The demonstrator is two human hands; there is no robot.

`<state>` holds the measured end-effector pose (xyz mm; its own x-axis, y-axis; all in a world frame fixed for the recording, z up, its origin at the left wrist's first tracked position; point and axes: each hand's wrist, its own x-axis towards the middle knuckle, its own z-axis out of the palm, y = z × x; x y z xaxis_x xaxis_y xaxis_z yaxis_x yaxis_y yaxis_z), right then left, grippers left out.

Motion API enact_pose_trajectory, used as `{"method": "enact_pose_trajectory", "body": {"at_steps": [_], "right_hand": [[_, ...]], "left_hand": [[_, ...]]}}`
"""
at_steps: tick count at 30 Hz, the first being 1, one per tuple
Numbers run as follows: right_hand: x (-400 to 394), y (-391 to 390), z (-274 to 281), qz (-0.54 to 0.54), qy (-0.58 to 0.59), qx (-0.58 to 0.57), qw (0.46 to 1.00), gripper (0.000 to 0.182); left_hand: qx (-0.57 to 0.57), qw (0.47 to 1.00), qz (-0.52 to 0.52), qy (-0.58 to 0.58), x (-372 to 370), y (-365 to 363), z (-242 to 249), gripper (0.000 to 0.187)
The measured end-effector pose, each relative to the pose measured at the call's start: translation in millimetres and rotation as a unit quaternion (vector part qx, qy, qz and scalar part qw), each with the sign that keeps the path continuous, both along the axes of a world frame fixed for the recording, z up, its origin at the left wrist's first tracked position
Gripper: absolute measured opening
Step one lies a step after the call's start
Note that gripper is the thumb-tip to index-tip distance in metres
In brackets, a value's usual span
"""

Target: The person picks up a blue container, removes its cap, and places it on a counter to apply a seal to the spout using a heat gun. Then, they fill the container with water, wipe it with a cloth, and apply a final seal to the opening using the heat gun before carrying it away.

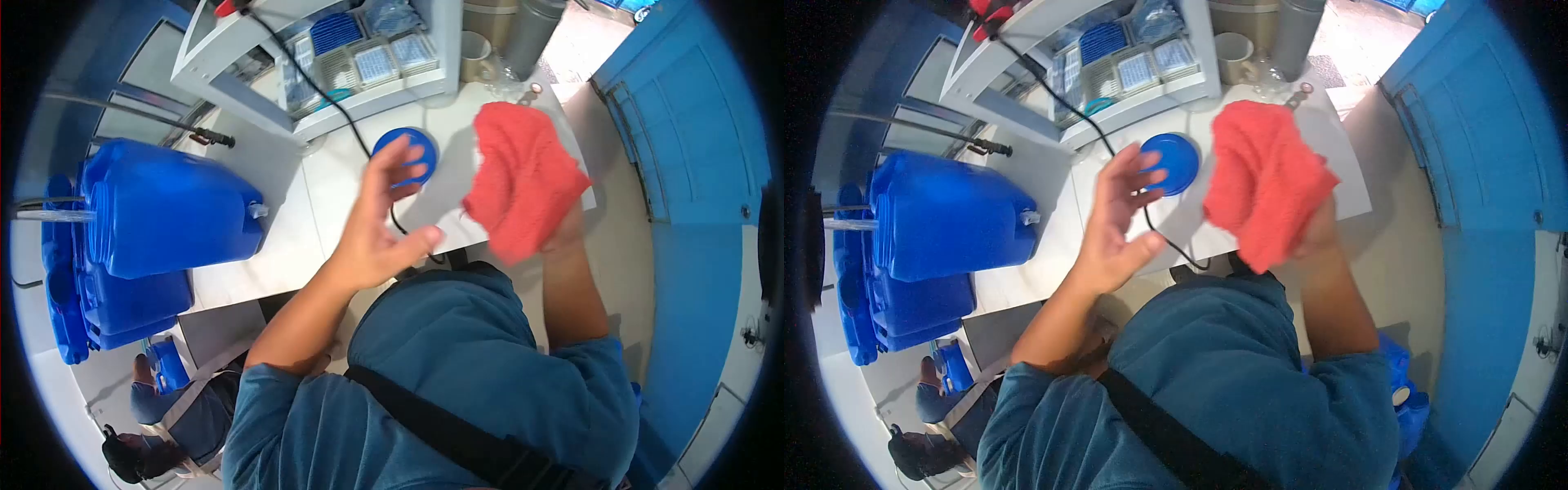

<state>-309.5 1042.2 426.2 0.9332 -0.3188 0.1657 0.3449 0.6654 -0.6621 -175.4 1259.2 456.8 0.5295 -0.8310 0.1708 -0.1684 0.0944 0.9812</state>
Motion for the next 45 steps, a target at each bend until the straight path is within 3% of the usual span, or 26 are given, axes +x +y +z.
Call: {"method": "enact_pose_trajectory", "body": {"at_steps": [3, 5, 7, 9, 10, 11, 13, 14, 15, 17, 19, 20, 21, 22, 24, 29, 30, 31, 32, 33, 36, 38, 40, 42, 43, 45], "right_hand": [[7.0, 27.8, 9.2, -0.098, 0.030, 0.080, 0.992, 0.048], [2.5, 22.2, -3.7, -0.149, 0.042, 0.103, 0.983, 0.044], [-4.2, 12.9, -17.9, -0.175, 0.090, -0.250, 0.948, 0.036], [-27.3, -8.5, -9.2, -0.187, 0.122, -0.323, 0.920, 0.033], [-42.2, -16.7, -8.5, -0.206, 0.104, -0.416, 0.880, 0.031], [-57.7, -23.2, -10.2, -0.223, 0.088, -0.506, 0.829, 0.030], [-82.4, -19.7, -27.6, -0.252, 0.096, -0.466, 0.843, 0.050], [-94.5, -7.2, -31.4, -0.324, 0.115, -0.519, 0.783, 0.064], [-106.3, 5.6, -35.9, -0.391, 0.135, -0.569, 0.711, 0.079], [-116.5, 38.9, -57.1, -0.443, 0.103, -0.615, 0.644, 0.098], [-128.5, 61.7, -85.5, -0.461, 0.182, -0.657, 0.568, 0.100], [-104.5, 69.8, -76.2, -0.583, 0.097, -0.365, 0.719, 0.097], [-121.1, 65.2, -64.8, -0.594, 0.109, -0.369, 0.707, 0.097], [-143.8, 60.8, -46.0, -0.496, 0.060, -0.396, 0.771, 0.086], [-173.4, 63.0, -3.4, -0.396, 0.015, -0.416, 0.818, 0.076], [-222.9, 71.8, 114.0, -0.332, 0.095, -0.784, 0.516, 0.044], [-231.7, 72.9, 119.7, -0.308, 0.111, -0.836, 0.440, 0.040], [-239.2, 65.2, 118.7, -0.314, 0.114, -0.835, 0.437, 0.040], [-246.1, 47.4, 115.5, -0.367, 0.125, -0.861, 0.328, 0.032], [-254.4, 30.1, 110.9, -0.413, 0.137, -0.874, 0.215, 0.025], [-292.8, -19.9, 89.5, -0.378, 0.275, -0.861, 0.200, 0.020], [-315.9, -48.1, 77.5, -0.336, 0.410, -0.826, 0.192, 0.016], [-335.8, -73.5, 64.8, -0.311, 0.491, -0.790, 0.194, 0.014], [-357.4, -99.8, 48.5, -0.292, 0.580, -0.717, 0.254, 0.015], [-368.6, -114.7, 33.6, -0.292, 0.585, -0.711, 0.257, 0.015], [-387.9, -136.3, 3.3, -0.292, 0.632, -0.663, 0.274, 0.017]], "left_hand": [[0.005, 0.996, -0.074, -0.057, -16.6, -51.8, -6.4, 0.138], [0.016, 0.995, -0.099, -0.007, -37.0, -82.3, -6.7, 0.129], [0.030, 0.990, -0.129, 0.046, -46.3, -98.8, -3.6, 0.121], [0.335, 0.875, -0.244, 0.251, -44.7, -108.7, 2.6, 0.086], [0.105, 0.941, -0.161, 0.280, -65.3, -104.2, -15.1, 0.056], [0.111, 0.938, -0.175, 0.278, -64.0, -103.6, -19.7, 0.056], [0.066, 0.743, -0.258, 0.614, -52.8, -100.3, -21.8, 0.044], [0.032, 0.639, -0.324, 0.697, -54.1, -101.4, -10.9, 0.054], [0.042, 0.631, -0.337, 0.698, -61.5, -101.5, -12.0, 0.054], [-0.041, 0.376, -0.433, 0.818, -89.9, -97.3, -17.2, 0.060], [-0.064, 0.209, -0.497, 0.840, -128.2, -91.2, -26.3, 0.067], [-0.095, 0.128, -0.544, 0.824, -155.3, -90.4, -34.6, 0.069], [-0.128, 0.047, -0.581, 0.802, -177.9, -90.4, -40.7, 0.071], [-0.140, -0.024, -0.611, 0.779, -199.9, -88.7, -44.2, 0.071], [-0.145, -0.140, -0.664, 0.720, -233.0, -82.8, -42.6, 0.072], [-0.134, -0.272, -0.720, 0.623, -272.7, -91.6, -20.6, 0.074], [-0.125, -0.272, -0.716, 0.630, -273.6, -97.9, -16.5, 0.074], [-0.108, -0.242, -0.709, 0.653, -275.7, -105.1, -14.3, 0.075], [-0.040, -0.018, -0.678, 0.734, -250.0, -106.5, -7.0, 0.072], [0.072, 0.138, -0.680, 0.716, -228.5, -119.8, -1.5, 0.064], [0.287, 0.513, -0.628, 0.510, -225.1, -194.9, 24.6, 0.039], [0.284, 0.747, -0.563, 0.210, -260.4, -237.5, 32.9, 0.026], [0.262, 0.790, -0.552, -0.050, -291.2, -290.6, 14.2, 0.017], [0.298, 0.752, -0.528, -0.259, -322.1, -318.1, 28.2, 0.017], [0.301, 0.747, -0.534, -0.259, -335.9, -327.0, 22.2, 0.017], [0.118, 0.738, -0.434, -0.503, -362.3, -339.8, 6.3, 0.024]]}}
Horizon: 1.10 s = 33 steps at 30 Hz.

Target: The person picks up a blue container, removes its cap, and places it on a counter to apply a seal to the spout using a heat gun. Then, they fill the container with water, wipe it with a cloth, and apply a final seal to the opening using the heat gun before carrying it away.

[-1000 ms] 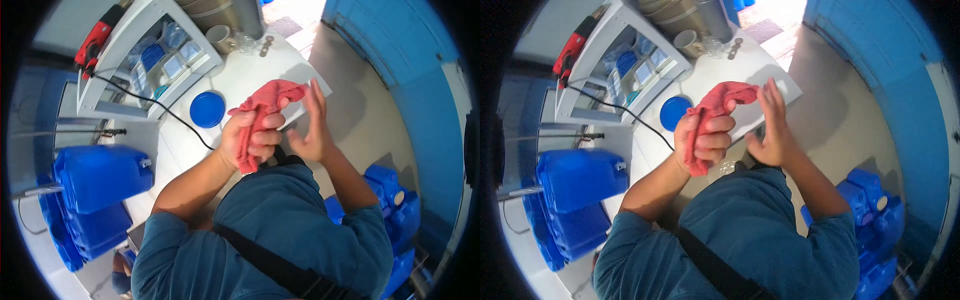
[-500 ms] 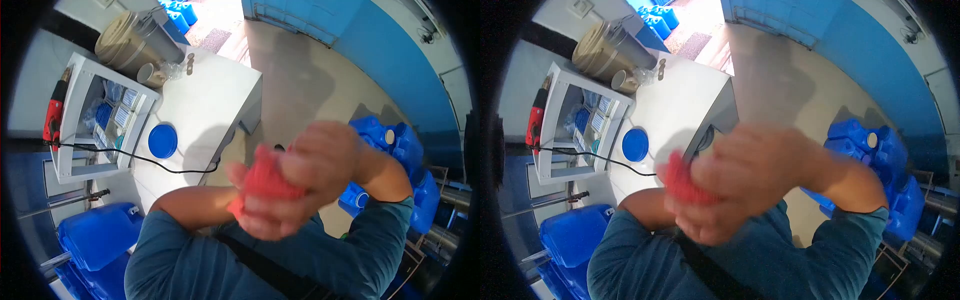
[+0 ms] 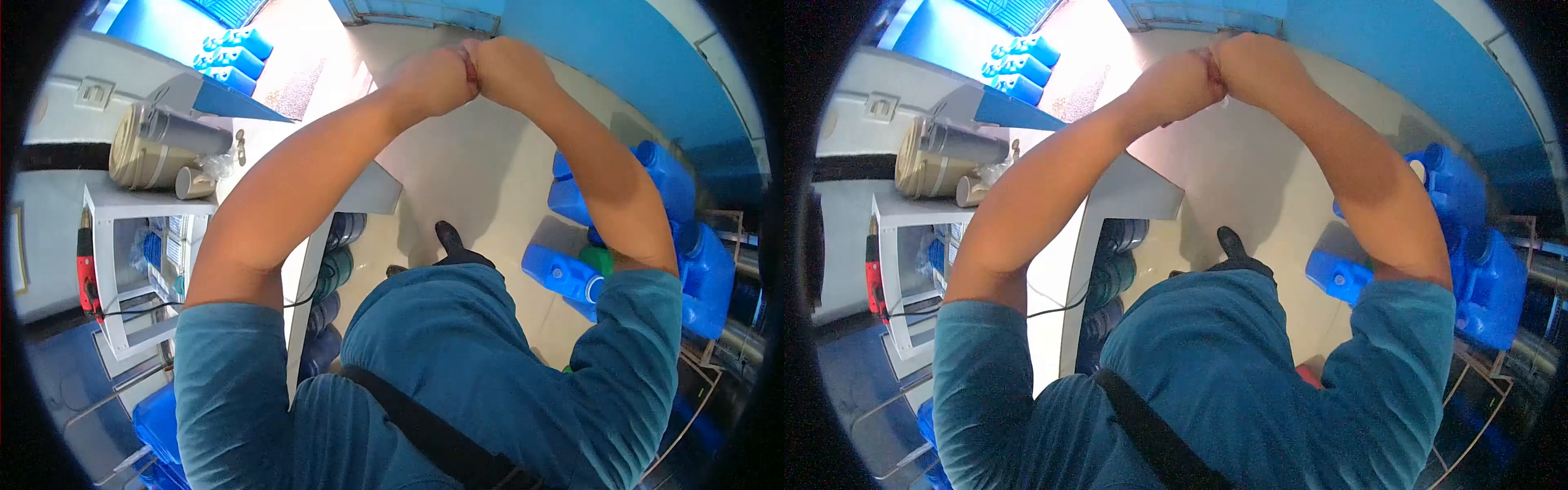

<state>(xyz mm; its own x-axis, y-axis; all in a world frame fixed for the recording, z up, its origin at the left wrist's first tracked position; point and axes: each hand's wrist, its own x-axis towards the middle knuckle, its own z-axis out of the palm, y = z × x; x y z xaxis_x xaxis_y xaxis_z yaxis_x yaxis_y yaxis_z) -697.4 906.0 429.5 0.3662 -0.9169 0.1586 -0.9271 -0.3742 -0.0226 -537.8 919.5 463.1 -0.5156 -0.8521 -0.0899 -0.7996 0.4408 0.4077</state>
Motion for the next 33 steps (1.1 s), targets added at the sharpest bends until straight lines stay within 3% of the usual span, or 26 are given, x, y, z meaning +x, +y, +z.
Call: {"method": "enact_pose_trajectory", "body": {"at_steps": [4, 7, 9, 10, 12, 13, 15, 16, 17, 18, 19, 20, 21, 22, 24, 26, 27, 29, 30, 32, 33], "right_hand": [[-19.6, -18.7, -14.2, -0.019, -0.059, 0.111, 0.992, 0.020], [-35.8, -47.5, -31.1, 0.075, -0.033, 0.146, 0.986, 0.025], [-44.1, -55.6, -15.1, 0.113, -0.140, 0.330, 0.927, 0.022], [-42.6, -60.2, -7.1, 0.111, -0.143, 0.332, 0.926, 0.022], [-33.1, -70.3, 6.2, 0.126, 0.056, 0.375, 0.917, 0.059], [-35.6, -72.2, -5.3, 0.127, 0.055, 0.377, 0.916, 0.059], [-39.8, -73.5, -37.0, 0.032, -0.183, 0.131, 0.974, 0.071], [-33.9, -62.2, -37.9, 0.036, -0.182, 0.134, 0.974, 0.071], [-26.2, -39.7, -33.4, 0.041, -0.206, -0.072, 0.975, 0.073], [-20.5, -23.0, -28.5, 0.047, -0.221, -0.277, 0.934, 0.075], [-19.5, -14.9, -28.4, 0.051, -0.221, -0.276, 0.934, 0.075], [-21.2, -9.5, -29.2, 0.102, -0.158, -0.355, 0.916, 0.072], [-21.1, -4.4, -30.4, 0.150, -0.093, -0.427, 0.887, 0.068], [-21.7, -2.7, -20.3, 0.152, -0.094, -0.427, 0.886, 0.068], [-28.9, -5.9, 20.0, 0.290, -0.055, -0.534, 0.792, 0.061], [-4.4, -36.9, 53.2, 0.496, -0.178, -0.557, 0.642, 0.048], [-1.8, -22.4, 65.4, 0.497, -0.175, -0.559, 0.640, 0.048], [0.2, 23.3, 92.6, 0.478, -0.242, -0.401, 0.743, 0.036], [-3.5, 20.8, 106.5, 0.478, -0.238, -0.405, 0.742, 0.036], [-12.9, 14.2, 134.8, 0.490, -0.001, -0.525, 0.696, 0.022], [-7.8, 18.3, 132.2, 0.461, -0.079, -0.498, 0.730, 0.012]], "left_hand": [[-0.090, 0.994, 0.019, -0.057, -23.7, -29.3, -51.2, 0.029], [-0.107, 0.992, -0.009, -0.064, -29.4, -34.3, -53.0, 0.033], [-0.129, 0.988, -0.026, -0.084, -32.7, -35.5, -51.0, 0.031], [-0.126, 0.988, -0.028, -0.086, -35.2, -34.8, -50.5, 0.031], [-0.152, 0.985, 0.020, -0.082, -36.8, -33.4, -49.1, 0.030], [-0.150, 0.985, 0.021, -0.083, -31.5, -46.6, -57.0, 0.030], [-0.111, 0.992, 0.045, -0.029, -9.4, -85.4, -77.9, 0.052], [-0.108, 0.993, 0.049, -0.029, -0.6, -82.9, -63.4, 0.052], [0.129, 0.967, 0.171, 0.135, 5.8, -78.6, -33.5, 0.043], [0.351, 0.847, 0.275, 0.288, 13.5, -77.1, -15.5, 0.034], [0.393, 0.776, 0.136, 0.474, 24.2, -79.0, -18.9, 0.018], [0.391, 0.776, 0.138, 0.476, 29.9, -72.6, -10.0, 0.018], [0.491, 0.707, 0.123, 0.494, 37.2, -61.9, -3.1, 0.018], [0.583, 0.629, 0.104, 0.504, 40.9, -49.3, 8.4, 0.018], [0.798, 0.406, -0.019, 0.445, 45.3, -27.2, 26.8, 0.031], [0.820, 0.266, -0.026, 0.505, 39.0, 18.4, 31.5, 0.042], [0.820, 0.269, -0.029, 0.505, 34.9, 31.9, 32.9, 0.042], [0.853, 0.219, -0.077, 0.467, 24.6, 53.8, 36.2, 0.049], [0.869, 0.194, -0.100, 0.445, 20.9, 62.4, 38.0, 0.053], [0.893, 0.146, -0.149, 0.399, 16.4, 70.8, 41.9, 0.061], [0.890, 0.149, -0.125, 0.413, 21.0, 70.7, 44.5, 0.068]]}}
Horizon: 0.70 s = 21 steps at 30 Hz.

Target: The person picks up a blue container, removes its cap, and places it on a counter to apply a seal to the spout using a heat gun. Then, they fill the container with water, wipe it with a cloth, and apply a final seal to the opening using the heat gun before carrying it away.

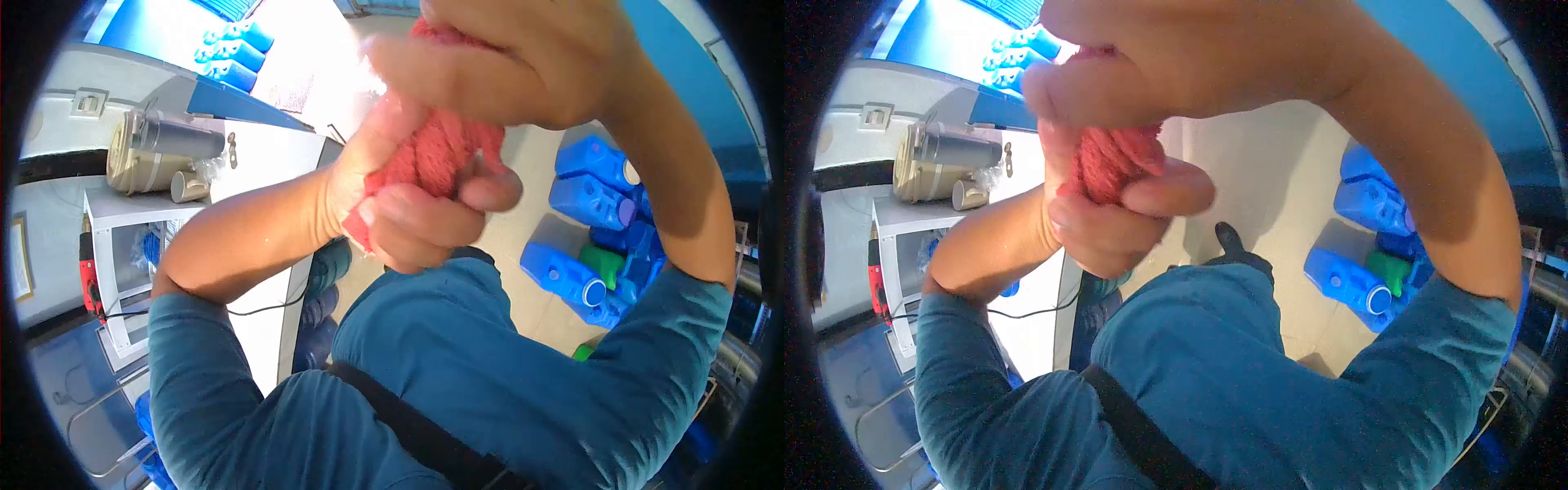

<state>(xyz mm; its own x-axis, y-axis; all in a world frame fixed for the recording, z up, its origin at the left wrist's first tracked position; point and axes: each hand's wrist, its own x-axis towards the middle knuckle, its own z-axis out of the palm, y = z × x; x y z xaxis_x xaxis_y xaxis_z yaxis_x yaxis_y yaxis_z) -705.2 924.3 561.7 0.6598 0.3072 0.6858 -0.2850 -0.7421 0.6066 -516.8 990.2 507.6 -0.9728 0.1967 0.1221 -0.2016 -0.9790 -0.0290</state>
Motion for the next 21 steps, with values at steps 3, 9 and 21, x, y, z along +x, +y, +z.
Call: {"method": "enact_pose_trajectory", "body": {"at_steps": [3, 9, 21], "right_hand": [[-9.0, 5.5, 16.9, -0.079, 0.004, -0.042, 0.996, 0.009], [-3.4, 23.0, 41.0, 0.023, -0.001, 0.006, 1.000, 0.011], [-18.0, 56.0, 50.5, -0.294, 0.174, 0.337, 0.877, 0.011]], "left_hand": [[-0.005, 0.994, 0.062, 0.088, 2.8, -0.5, 10.6, 0.073], [0.000, 0.997, 0.009, 0.073, 4.0, 9.7, 44.8, 0.084], [-0.236, 0.947, 0.118, -0.181, 18.6, -3.7, 72.0, 0.039]]}}
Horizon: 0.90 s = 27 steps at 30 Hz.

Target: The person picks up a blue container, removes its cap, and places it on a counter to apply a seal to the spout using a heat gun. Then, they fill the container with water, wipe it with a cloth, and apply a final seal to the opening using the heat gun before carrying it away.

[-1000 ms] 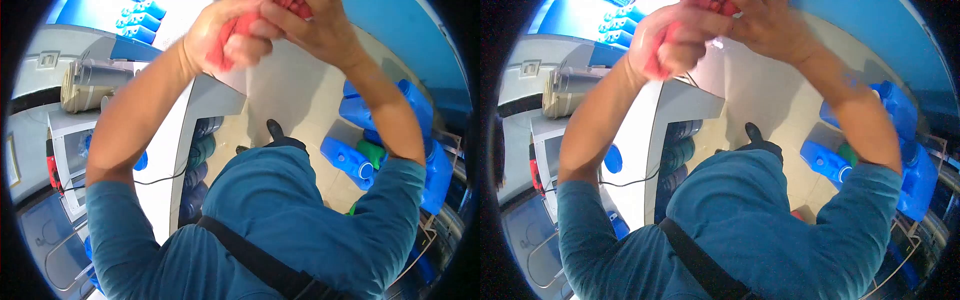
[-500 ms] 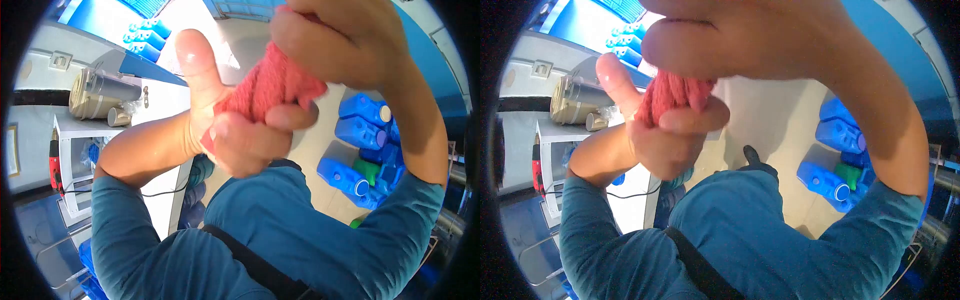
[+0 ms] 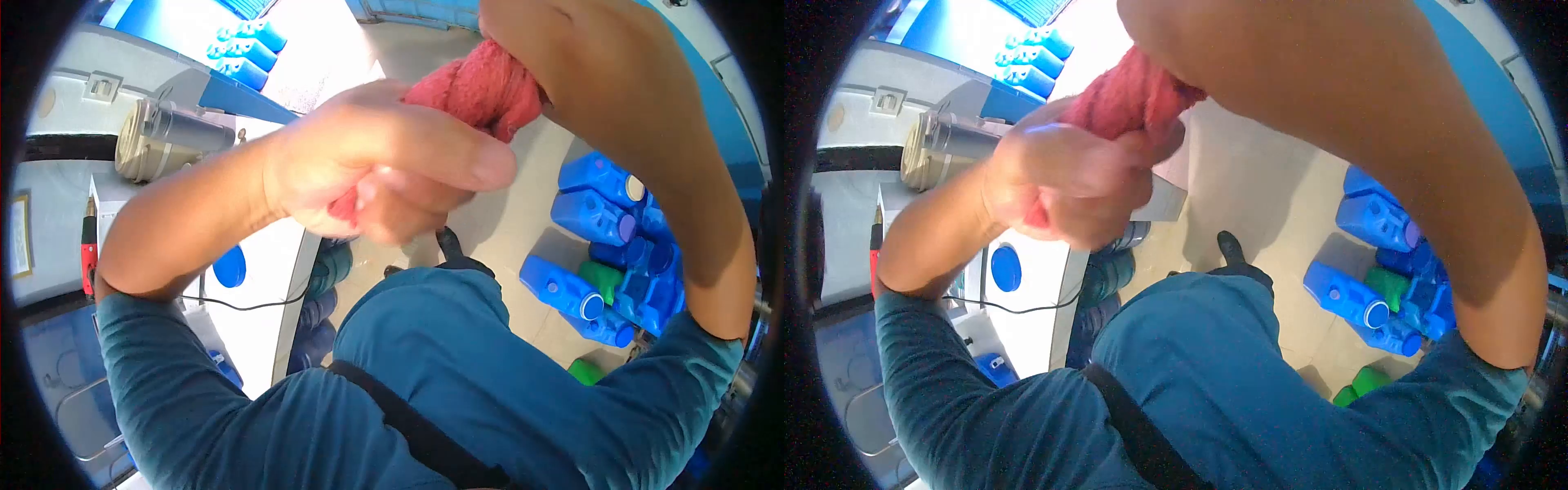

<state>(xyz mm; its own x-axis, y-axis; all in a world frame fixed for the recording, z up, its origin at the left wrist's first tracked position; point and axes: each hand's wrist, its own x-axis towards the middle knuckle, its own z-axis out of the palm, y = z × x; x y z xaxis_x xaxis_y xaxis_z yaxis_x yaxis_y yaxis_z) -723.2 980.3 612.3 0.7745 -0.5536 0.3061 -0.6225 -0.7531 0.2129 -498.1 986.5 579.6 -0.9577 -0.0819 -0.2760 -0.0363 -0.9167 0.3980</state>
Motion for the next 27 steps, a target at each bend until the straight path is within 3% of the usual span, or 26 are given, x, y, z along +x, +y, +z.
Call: {"method": "enact_pose_trajectory", "body": {"at_steps": [1, 2, 3, 4, 7, 8, 9, 10, 12, 14, 15, 17, 22, 24, 27], "right_hand": [[0.5, -1.4, -3.3, 0.000, -0.001, 0.003, 1.000, 0.011], [1.7, -3.1, -7.8, -0.025, 0.008, 0.019, 0.999, 0.011], [2.2, -5.8, -12.7, -0.050, 0.017, 0.032, 0.998, 0.012], [3.6, -10.6, -19.8, -0.048, 0.017, 0.034, 0.998, 0.012], [8.3, -25.1, -57.3, -0.113, 0.033, 0.140, 0.983, 0.020], [9.1, -27.7, -74.0, -0.094, -0.061, 0.176, 0.978, 0.020], [9.5, -29.6, -87.9, -0.075, -0.154, 0.210, 0.963, 0.022], [10.4, -31.9, -97.8, -0.073, -0.154, 0.211, 0.962, 0.022], [12.5, -33.5, -116.6, -0.012, -0.226, 0.229, 0.947, 0.022], [17.6, -31.0, -124.4, -0.036, -0.252, 0.289, 0.923, 0.023], [19.8, -28.7, -128.7, -0.059, -0.276, 0.346, 0.895, 0.025], [23.9, -26.9, -144.3, -0.057, -0.315, 0.378, 0.869, 0.025], [34.5, -19.8, -165.1, -0.079, -0.397, 0.456, 0.792, 0.025], [40.8, -16.1, -166.4, -0.106, -0.463, 0.513, 0.715, 0.024], [46.1, -18.6, -174.9, -0.066, -0.523, 0.532, 0.663, 0.024]], "left_hand": [[-0.180, 0.972, 0.026, -0.148, -4.2, -0.1, 9.0, 0.029], [-0.349, 0.890, 0.050, -0.288, -7.6, 0.9, 14.1, 0.021], [-0.414, 0.852, 0.059, -0.313, -12.3, -0.4, 13.5, 0.017], [-0.412, 0.853, 0.061, -0.315, -15.6, -2.7, 10.6, 0.017], [-0.690, 0.589, 0.004, -0.422, -16.8, -18.3, -17.0, 0.024], [-0.686, 0.591, 0.003, -0.424, -16.6, -22.8, -25.8, 0.024], [-0.743, 0.528, 0.007, -0.411, -16.6, -27.1, -33.8, 0.028], [-0.796, 0.459, 0.013, -0.395, -15.8, -30.0, -37.6, 0.031], [-0.800, 0.462, 0.018, -0.384, -10.8, -34.0, -45.4, 0.031], [-0.855, 0.364, 0.002, -0.369, -8.5, -43.2, -56.2, 0.032], [-0.854, 0.368, 0.001, -0.368, -6.3, -46.4, -62.1, 0.032], [-0.906, 0.274, -0.005, -0.323, -1.2, -51.0, -69.9, 0.027], [-0.893, 0.303, -0.012, -0.333, 0.3, -50.8, -67.1, 0.030], [-0.884, 0.315, -0.012, -0.346, 0.1, -50.5, -61.8, 0.033], [-0.889, 0.286, -0.041, -0.355, -0.1, -56.7, -67.9, 0.033]]}}
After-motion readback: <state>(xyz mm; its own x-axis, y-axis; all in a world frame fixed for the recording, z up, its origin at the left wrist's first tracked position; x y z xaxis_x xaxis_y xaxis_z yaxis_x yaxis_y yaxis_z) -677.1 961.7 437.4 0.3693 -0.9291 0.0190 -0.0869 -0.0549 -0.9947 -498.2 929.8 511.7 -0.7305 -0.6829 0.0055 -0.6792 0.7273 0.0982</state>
